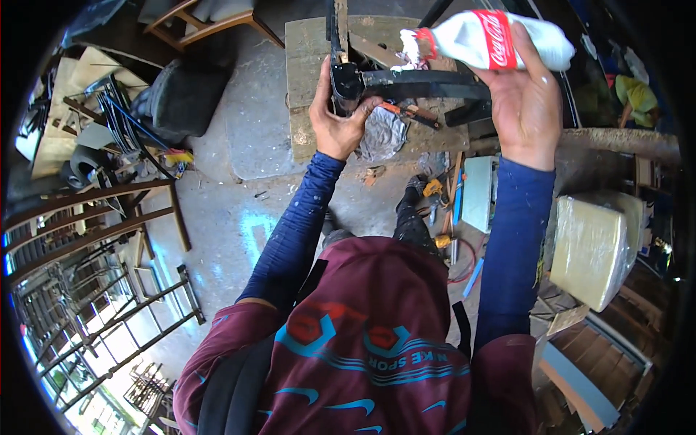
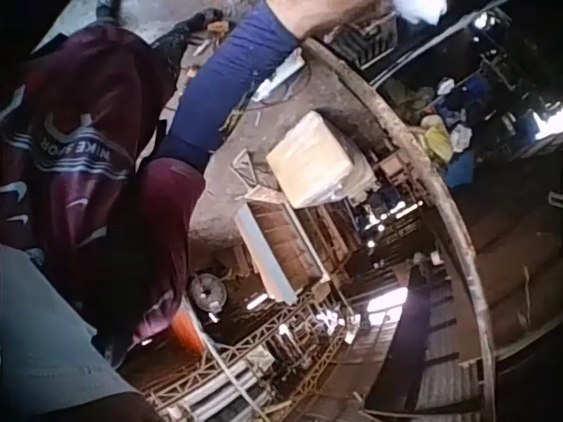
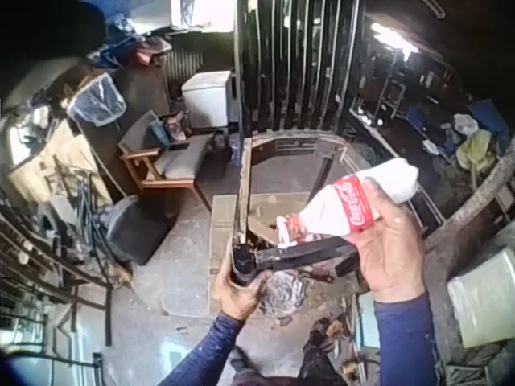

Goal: Repairing a wooden chair frame by applying glue, scraping, and using a hammer and nail gun.

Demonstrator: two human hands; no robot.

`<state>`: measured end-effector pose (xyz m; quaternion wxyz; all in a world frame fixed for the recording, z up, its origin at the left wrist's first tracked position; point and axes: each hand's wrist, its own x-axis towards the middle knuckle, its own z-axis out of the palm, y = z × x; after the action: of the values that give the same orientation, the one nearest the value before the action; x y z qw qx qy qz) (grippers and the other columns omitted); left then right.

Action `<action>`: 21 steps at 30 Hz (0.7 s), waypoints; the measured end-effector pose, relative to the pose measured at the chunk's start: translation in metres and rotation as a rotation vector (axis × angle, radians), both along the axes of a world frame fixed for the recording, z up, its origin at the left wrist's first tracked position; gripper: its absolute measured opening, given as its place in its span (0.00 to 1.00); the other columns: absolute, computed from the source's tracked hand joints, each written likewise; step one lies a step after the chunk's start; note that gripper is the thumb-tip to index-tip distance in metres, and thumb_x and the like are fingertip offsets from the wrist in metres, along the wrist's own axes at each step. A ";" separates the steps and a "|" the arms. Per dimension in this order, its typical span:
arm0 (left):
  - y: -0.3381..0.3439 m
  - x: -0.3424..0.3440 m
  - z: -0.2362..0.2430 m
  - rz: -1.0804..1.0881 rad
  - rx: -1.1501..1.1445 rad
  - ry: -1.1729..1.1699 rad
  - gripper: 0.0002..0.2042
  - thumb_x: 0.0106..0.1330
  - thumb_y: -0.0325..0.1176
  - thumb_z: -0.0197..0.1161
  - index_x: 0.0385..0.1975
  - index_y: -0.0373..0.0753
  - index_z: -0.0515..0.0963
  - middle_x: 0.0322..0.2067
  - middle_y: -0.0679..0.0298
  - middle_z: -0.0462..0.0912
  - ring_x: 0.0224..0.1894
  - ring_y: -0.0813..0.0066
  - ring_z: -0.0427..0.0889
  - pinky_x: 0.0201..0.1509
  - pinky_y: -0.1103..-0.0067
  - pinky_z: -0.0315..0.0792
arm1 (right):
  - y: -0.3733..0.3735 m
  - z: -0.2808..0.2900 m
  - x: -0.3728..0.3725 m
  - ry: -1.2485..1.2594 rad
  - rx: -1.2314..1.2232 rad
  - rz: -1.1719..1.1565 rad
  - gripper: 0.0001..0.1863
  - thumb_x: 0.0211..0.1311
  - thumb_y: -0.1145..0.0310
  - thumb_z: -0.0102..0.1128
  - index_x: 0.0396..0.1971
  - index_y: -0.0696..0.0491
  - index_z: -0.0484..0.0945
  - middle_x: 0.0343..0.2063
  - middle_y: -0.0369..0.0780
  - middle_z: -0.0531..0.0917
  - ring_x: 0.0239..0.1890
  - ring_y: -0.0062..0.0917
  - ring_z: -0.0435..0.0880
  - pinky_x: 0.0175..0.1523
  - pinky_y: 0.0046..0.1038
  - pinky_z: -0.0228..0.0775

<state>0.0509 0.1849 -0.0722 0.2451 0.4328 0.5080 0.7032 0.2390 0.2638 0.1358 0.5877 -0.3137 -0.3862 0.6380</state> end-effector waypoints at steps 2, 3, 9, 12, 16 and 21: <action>0.001 0.000 -0.004 0.035 -0.003 0.040 0.53 0.51 0.34 0.90 0.77 0.32 0.64 0.56 0.54 0.88 0.56 0.71 0.86 0.64 0.72 0.78 | -0.005 0.003 -0.012 -0.084 0.029 -0.069 0.18 0.75 0.70 0.67 0.59 0.61 0.77 0.54 0.47 0.86 0.56 0.37 0.86 0.60 0.47 0.80; 0.003 -0.001 -0.005 0.041 0.001 0.056 0.53 0.50 0.34 0.90 0.77 0.32 0.65 0.56 0.55 0.88 0.55 0.71 0.86 0.64 0.72 0.79 | -0.009 0.004 -0.020 -0.084 0.017 -0.101 0.15 0.73 0.68 0.69 0.53 0.59 0.82 0.46 0.42 0.90 0.44 0.30 0.92 0.46 0.31 0.89; 0.005 -0.002 -0.004 0.017 0.024 0.017 0.53 0.48 0.35 0.91 0.76 0.32 0.66 0.56 0.55 0.88 0.54 0.74 0.85 0.63 0.73 0.80 | -0.018 0.010 -0.049 -0.393 0.328 -0.030 0.10 0.72 0.72 0.69 0.49 0.58 0.84 0.40 0.39 0.91 0.35 0.22 0.92 0.32 0.21 0.84; 0.005 -0.002 -0.002 0.064 0.072 0.094 0.53 0.48 0.34 0.91 0.76 0.31 0.66 0.56 0.55 0.88 0.54 0.76 0.84 0.62 0.74 0.80 | -0.015 0.013 -0.056 -0.435 0.347 0.023 0.09 0.71 0.74 0.69 0.46 0.61 0.84 0.35 0.41 0.90 0.28 0.21 0.90 0.25 0.18 0.79; 0.008 -0.003 -0.004 0.052 0.097 0.076 0.54 0.48 0.35 0.92 0.75 0.28 0.66 0.57 0.54 0.87 0.55 0.75 0.84 0.64 0.73 0.79 | -0.012 0.011 -0.064 -0.443 0.348 0.001 0.07 0.70 0.76 0.69 0.44 0.62 0.84 0.32 0.42 0.90 0.24 0.21 0.88 0.23 0.19 0.77; 0.009 -0.001 -0.008 0.066 0.159 0.040 0.54 0.47 0.37 0.92 0.75 0.28 0.66 0.57 0.53 0.87 0.56 0.74 0.84 0.65 0.74 0.79 | -0.006 0.007 -0.070 -0.366 0.509 -0.027 0.09 0.68 0.79 0.69 0.46 0.63 0.84 0.39 0.42 0.91 0.37 0.25 0.91 0.42 0.26 0.85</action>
<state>0.0497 0.1935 -0.0798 0.1764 0.4477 0.4692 0.7404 0.1691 0.2582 0.1424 0.5764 -0.2713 -0.6288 0.4459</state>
